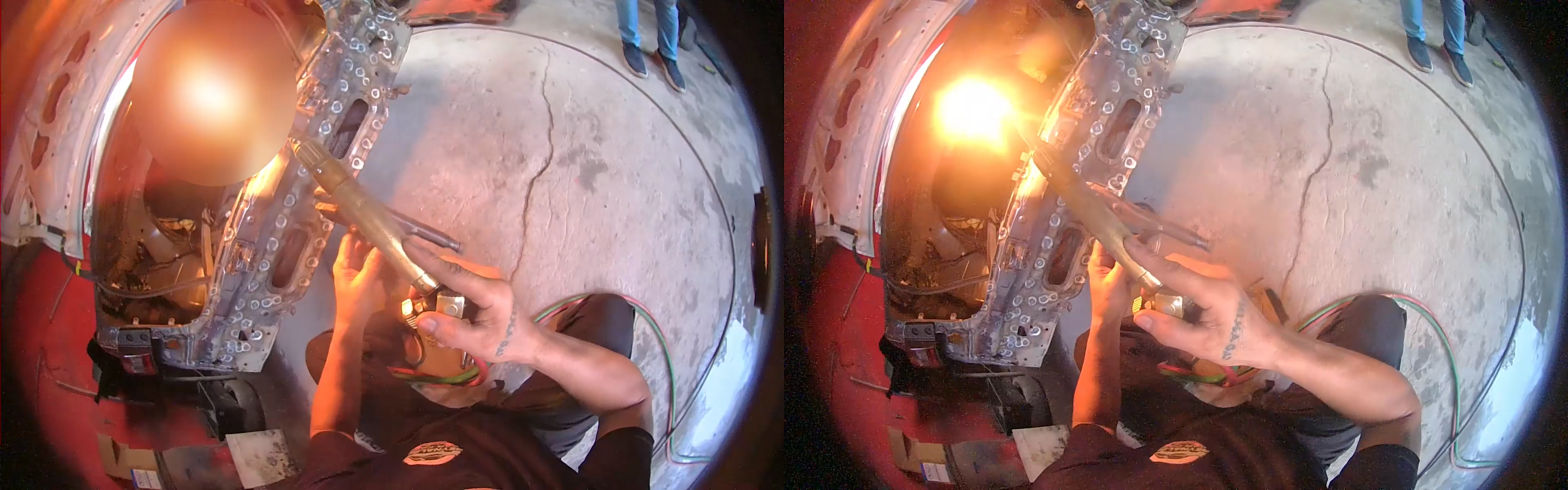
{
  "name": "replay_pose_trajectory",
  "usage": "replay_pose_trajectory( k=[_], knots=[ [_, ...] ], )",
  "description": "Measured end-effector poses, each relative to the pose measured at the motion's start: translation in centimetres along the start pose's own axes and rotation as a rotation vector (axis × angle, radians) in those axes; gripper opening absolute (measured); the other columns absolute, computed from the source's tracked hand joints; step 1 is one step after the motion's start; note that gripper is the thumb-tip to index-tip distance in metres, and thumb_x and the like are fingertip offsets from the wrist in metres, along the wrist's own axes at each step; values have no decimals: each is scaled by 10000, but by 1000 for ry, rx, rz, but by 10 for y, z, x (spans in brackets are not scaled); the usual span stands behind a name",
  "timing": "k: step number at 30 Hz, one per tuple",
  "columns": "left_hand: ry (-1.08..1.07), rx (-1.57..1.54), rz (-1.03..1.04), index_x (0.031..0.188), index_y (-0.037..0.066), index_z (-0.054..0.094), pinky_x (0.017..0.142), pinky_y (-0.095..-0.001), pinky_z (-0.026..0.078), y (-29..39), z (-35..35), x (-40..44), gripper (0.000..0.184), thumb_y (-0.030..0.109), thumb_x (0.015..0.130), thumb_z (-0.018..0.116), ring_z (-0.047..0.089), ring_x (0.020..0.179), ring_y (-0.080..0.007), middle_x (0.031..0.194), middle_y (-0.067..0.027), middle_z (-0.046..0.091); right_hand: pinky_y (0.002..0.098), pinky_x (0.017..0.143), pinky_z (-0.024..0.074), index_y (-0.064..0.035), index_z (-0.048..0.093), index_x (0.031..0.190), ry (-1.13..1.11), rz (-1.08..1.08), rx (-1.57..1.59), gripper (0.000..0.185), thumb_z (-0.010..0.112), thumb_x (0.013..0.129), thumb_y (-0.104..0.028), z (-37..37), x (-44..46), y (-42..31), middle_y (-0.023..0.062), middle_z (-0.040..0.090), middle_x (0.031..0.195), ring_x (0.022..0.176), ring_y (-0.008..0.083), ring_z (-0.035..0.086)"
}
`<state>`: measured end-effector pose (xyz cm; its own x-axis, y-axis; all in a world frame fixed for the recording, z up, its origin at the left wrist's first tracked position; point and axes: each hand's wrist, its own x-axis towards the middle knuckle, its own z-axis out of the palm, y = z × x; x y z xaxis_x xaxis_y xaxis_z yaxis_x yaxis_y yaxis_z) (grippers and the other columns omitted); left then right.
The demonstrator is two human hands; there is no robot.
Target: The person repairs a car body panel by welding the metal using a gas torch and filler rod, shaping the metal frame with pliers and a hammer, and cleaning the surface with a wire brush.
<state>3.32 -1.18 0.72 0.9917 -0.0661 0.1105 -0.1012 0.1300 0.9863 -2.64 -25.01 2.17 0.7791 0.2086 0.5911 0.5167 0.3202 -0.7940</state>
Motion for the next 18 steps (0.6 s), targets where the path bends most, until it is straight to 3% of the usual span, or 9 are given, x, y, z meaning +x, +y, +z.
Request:
replay_pose_trajectory(
  k=[2,5,7,10,15,18],
  knots=[
    [88,138,16,1404,73,387,646,-223,525,-13,-11,5,488,31,975,617,672,852,-137,1090,-102,685,339,1087,398,12,418,1510,-13,53,29,697,728,892,-77,1,0,-1,226,505,1484,1362,234,486],
    [128,288,54,1389,108,353,547,-195,445,-24,-13,4,480,38,985,603,613,708,-97,1079,-99,680,326,1016,444,7,425,1508,-33,84,44,710,745,884,-102,5,-4,3,199,574,1389,1227,237,581],
    [80,229,51,1382,130,328,517,-197,406,-20,-8,1,490,42,986,602,571,663,-77,1057,-93,676,326,958,472,3,431,1507,-29,45,9,714,752,880,-114,5,-5,5,179,626,1287,1119,233,622],
    [13,183,70,1383,143,385,495,-198,384,-5,3,-9,406,147,1025,578,549,632,-60,1008,-81,678,327,867,493,-2,435,1506,-34,41,-39,718,755,875,-125,9,-6,13,144,649,1118,984,210,626],
    [-174,-35,14,1352,69,491,496,-186,392,33,30,-13,427,357,1045,562,533,605,-50,962,-55,672,340,829,512,0,423,1511,7,-74,-124,738,759,864,-117,24,-6,34,144,650,1072,955,229,640],
    [-275,14,-18,1291,23,539,644,-241,488,39,26,-14,436,384,1047,544,610,814,-114,1042,-88,665,349,827,519,-5,423,1511,-3,-128,-161,743,763,864,-136,26,-3,32,163,644,1093,936,247,650]
  ],
)
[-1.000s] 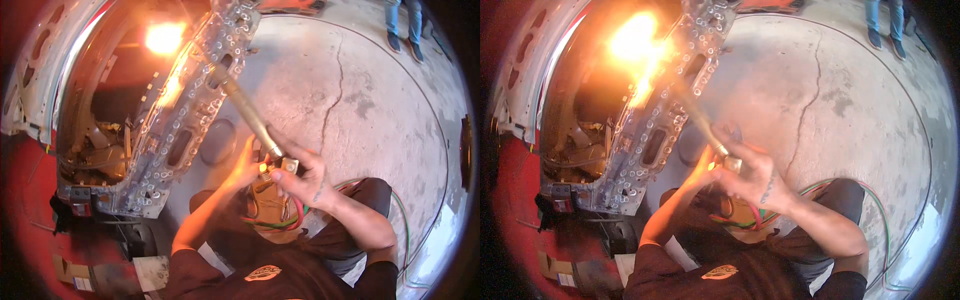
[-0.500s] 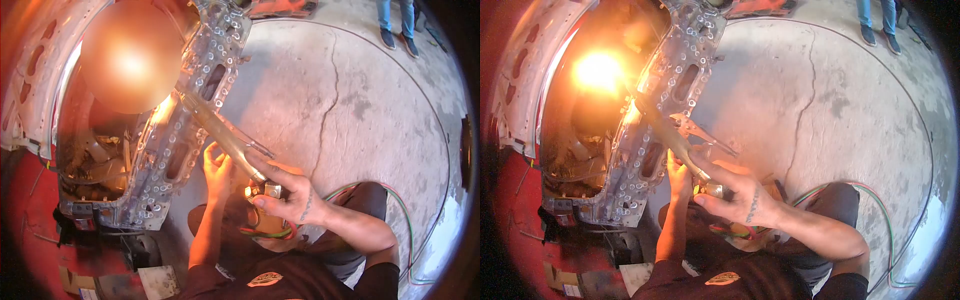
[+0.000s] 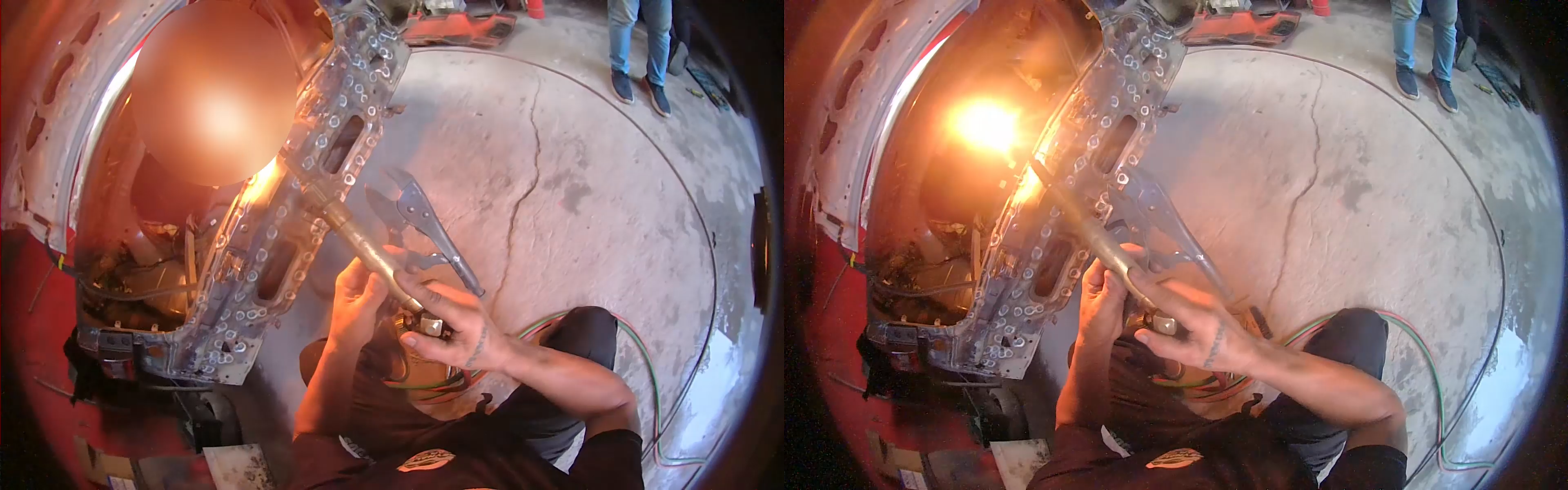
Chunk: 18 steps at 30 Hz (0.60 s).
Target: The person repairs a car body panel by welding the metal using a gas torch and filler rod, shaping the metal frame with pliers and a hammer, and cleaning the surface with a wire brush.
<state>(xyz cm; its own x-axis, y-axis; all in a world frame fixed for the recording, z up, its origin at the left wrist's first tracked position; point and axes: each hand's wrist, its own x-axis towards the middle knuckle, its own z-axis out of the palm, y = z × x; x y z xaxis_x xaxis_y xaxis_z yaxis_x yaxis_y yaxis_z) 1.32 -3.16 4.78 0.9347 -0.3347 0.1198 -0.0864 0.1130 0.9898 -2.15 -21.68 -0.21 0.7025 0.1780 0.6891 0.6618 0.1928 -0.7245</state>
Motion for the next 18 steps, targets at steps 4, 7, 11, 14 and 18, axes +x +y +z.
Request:
replay_pose_trajectory(
  k=[4,7,11,14,18],
  knots=[
    [-34,41,-75,1238,-10,582,705,-266,524,10,-14,-5,421,363,1051,535,642,909,-139,1082,-105,665,409,826,550,-43,416,1517,-105,133,-51,772,766,863,-256,-3,2,-9,179,604,1080,896,334,661],
    [33,-85,-5,1280,-38,566,767,-252,517,14,-3,-9,365,238,1041,571,620,928,-105,1133,-79,650,404,705,563,-31,455,1488,-187,-36,-287,753,748,871,-349,-15,4,-16,163,583,1037,745,317,642],
    [-14,-116,3,1283,-42,566,839,-285,518,15,-1,-10,366,233,1040,566,618,968,-124,1128,-81,645,372,609,556,-16,530,1419,-132,-122,-350,741,766,844,-420,-17,5,-15,154,577,1045,674,283,630],
    [-73,-131,11,1290,-43,563,805,-270,512,12,-6,-6,386,244,1032,579,614,940,-117,1103,-76,641,354,613,556,-2,582,1365,-191,-115,-381,690,779,831,-392,-28,5,-32,158,592,1054,707,272,648],
    [-45,-75,34,1294,-43,559,637,-217,449,8,-8,-9,400,246,1020,597,559,756,-72,1017,-55,629,333,662,553,19,574,1364,98,-207,-698,607,747,851,-256,-51,8,-32,169,651,1101,826,250,685]
  ],
)
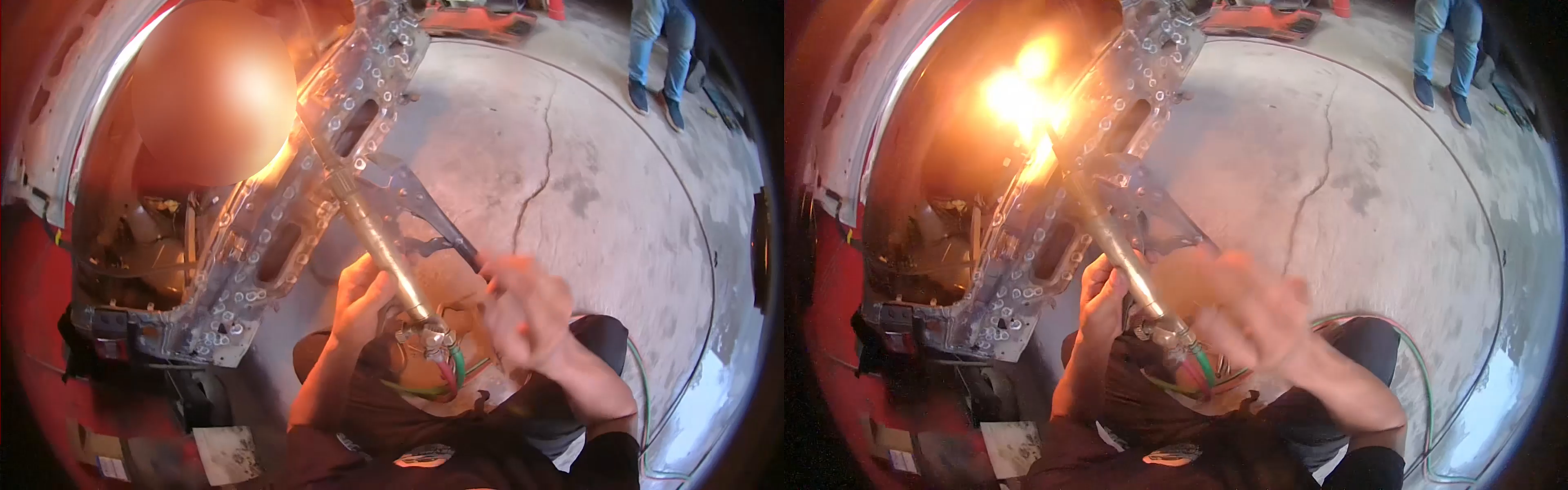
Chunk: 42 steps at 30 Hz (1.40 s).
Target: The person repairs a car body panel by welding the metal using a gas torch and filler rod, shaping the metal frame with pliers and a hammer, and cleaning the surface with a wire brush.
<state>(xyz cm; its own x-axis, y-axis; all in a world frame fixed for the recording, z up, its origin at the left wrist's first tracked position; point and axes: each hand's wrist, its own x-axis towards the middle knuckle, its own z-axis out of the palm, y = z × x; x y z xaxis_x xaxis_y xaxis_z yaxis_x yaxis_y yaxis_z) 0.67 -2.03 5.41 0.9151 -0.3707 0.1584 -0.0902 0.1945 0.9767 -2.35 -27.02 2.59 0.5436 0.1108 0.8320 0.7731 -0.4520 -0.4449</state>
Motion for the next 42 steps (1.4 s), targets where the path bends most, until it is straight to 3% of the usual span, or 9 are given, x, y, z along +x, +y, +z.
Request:
replay_pose_trajectory(
  k=[4,8,9,17,19,21,30,36,42],
  knots=[
    [-66,-34,-89,1309,-37,546,513,-192,323,-4,-3,-7,389,219,1020,589,438,595,-27,930,-31,616,343,779,563,22,531,1403,-350,763,683,591,714,872,-164,25,5,30,158,670,1184,938,239,691],
    [-142,89,-26,1361,-35,519,1020,-359,443,17,11,0,434,189,997,594,584,1146,-189,1232,-93,598,394,921,547,-13,440,1482,-336,1111,1417,647,684,893,-127,41,4,31,153,657,1248,1049,258,682],
    [-191,73,-4,1432,-40,474,1123,-401,371,15,7,1,488,150,994,579,511,1314,-235,1441,-123,489,452,1007,511,-35,346,1535,-329,1092,1456,716,671,912,-172,44,4,31,183,636,1270,1137,302,653],
    [-219,417,194,1360,-41,545,1175,-418,285,23,-21,4,426,170,996,616,356,1442,-272,1551,-175,365,566,1188,258,-110,154,1612,-96,949,1665,845,618,921,-264,59,5,32,206,446,1519,1439,385,379],
    [-226,364,176,1400,-34,509,1182,-421,271,19,-23,6,464,165,994,613,326,1462,-276,1564,-175,353,571,1198,244,-189,374,1527,-112,924,1749,750,686,856,-305,69,-7,46,192,466,1497,1432,392,369],
    [-192,246,117,1440,-29,469,1189,-422,256,9,-23,3,506,162,993,609,297,1480,-281,1574,-176,343,567,1215,207,-107,285,1577,-174,842,1887,825,645,850,-259,70,-1,44,165,432,1539,1443,376,365],
    [-161,306,201,1468,-23,433,1217,-436,209,-20,-41,8,532,139,987,591,264,1497,-292,1620,-171,274,461,1194,278,-56,314,1563,-168,901,1709,769,614,882,-249,89,30,46,165,407,1550,1402,289,425],
    [-22,159,211,1463,-24,416,1209,-429,242,0,-55,0,514,87,980,550,343,1461,-272,1560,-146,361,476,1153,354,-116,196,1612,-397,749,1124,949,682,818,-301,98,92,86,198,438,1504,1350,330,484],
    [120,-73,168,1352,-20,474,916,-398,553,13,-82,-6,364,97,1011,520,663,1077,-263,1373,-158,518,393,1072,441,-55,480,1442,-776,555,532,703,691,814,-292,92,198,120,111,588,1314,1213,207,575]
  ],
)
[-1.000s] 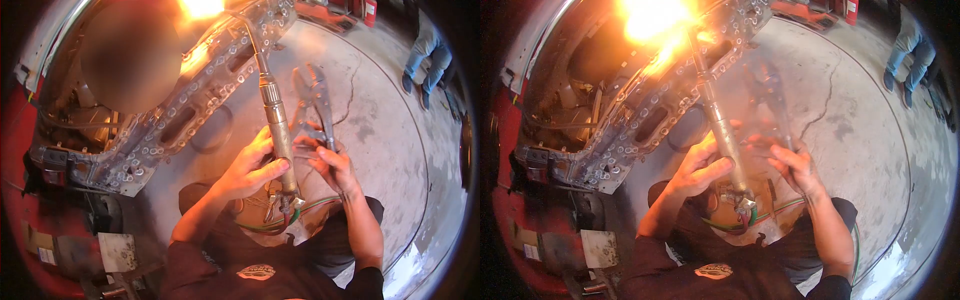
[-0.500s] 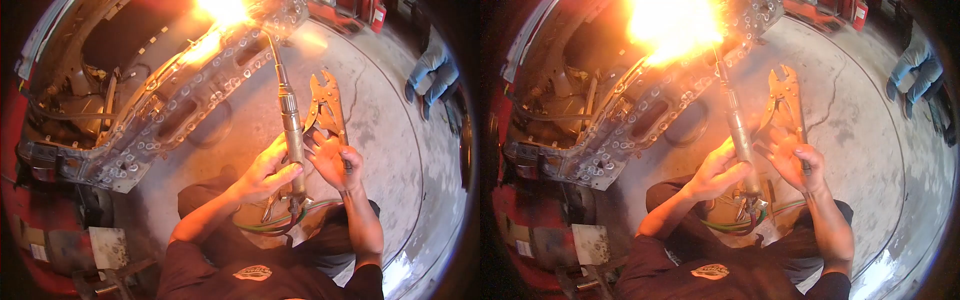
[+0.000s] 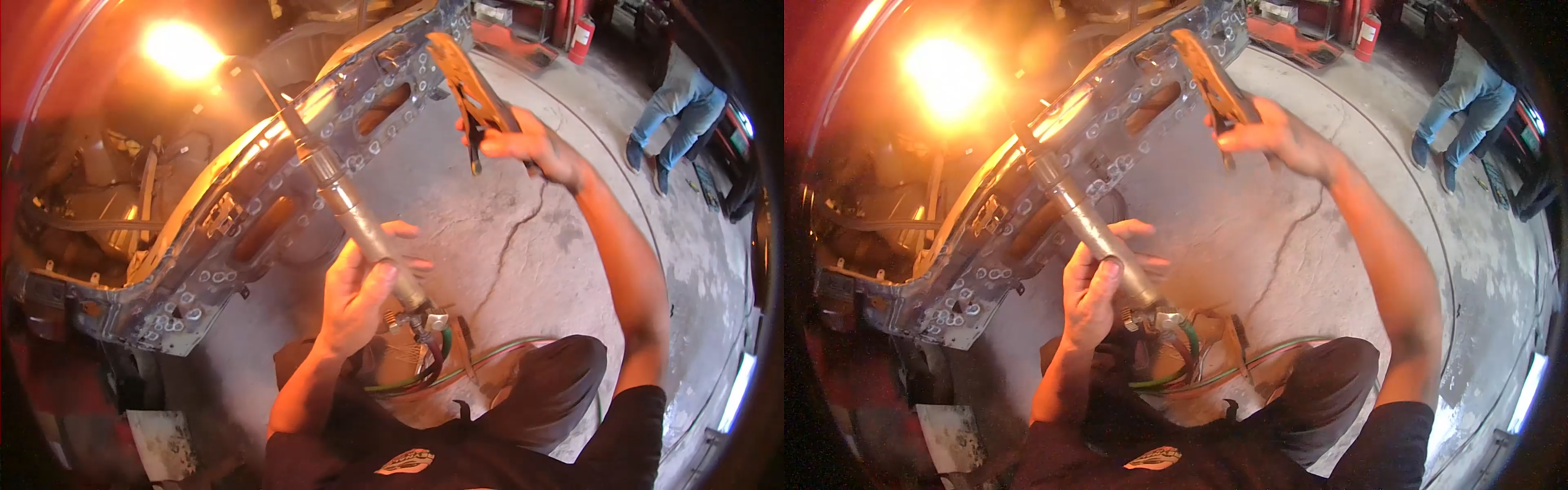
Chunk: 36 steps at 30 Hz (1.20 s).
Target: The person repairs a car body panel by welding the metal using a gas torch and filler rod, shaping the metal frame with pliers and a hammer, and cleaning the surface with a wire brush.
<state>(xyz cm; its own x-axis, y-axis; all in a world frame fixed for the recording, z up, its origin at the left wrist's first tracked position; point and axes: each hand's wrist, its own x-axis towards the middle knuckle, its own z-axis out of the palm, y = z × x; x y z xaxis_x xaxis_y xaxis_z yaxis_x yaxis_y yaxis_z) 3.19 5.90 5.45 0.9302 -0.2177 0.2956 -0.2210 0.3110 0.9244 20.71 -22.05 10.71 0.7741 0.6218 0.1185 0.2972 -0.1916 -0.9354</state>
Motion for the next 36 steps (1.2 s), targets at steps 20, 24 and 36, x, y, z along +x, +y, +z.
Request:
replay_pose_trajectory(
  k=[20,24,36],
  knots=[
    [-101,92,-264,1308,-13,513,877,-297,481,1,-6,-9,325,80,1001,565,570,963,-108,1120,-53,583,465,863,567,31,637,1231,-597,176,81,378,571,1019,-275,-104,159,2,214,698,1012,895,342,702],
    [-102,9,-356,1283,-8,524,872,-303,488,-9,-2,-11,293,100,1012,551,577,975,-110,1124,-49,582,422,813,561,16,671,1078,-575,91,134,328,591,1009,-295,-80,134,-13,163,698,927,841,280,700],
    [-124,182,-369,1243,3,531,894,-301,470,-21,4,8,284,123,990,581,557,991,-121,1090,-55,574,404,898,523,-34,609,1198,-336,193,-39,439,679,920,-366,-82,137,-12,115,668,1046,991,236,652]
  ],
)
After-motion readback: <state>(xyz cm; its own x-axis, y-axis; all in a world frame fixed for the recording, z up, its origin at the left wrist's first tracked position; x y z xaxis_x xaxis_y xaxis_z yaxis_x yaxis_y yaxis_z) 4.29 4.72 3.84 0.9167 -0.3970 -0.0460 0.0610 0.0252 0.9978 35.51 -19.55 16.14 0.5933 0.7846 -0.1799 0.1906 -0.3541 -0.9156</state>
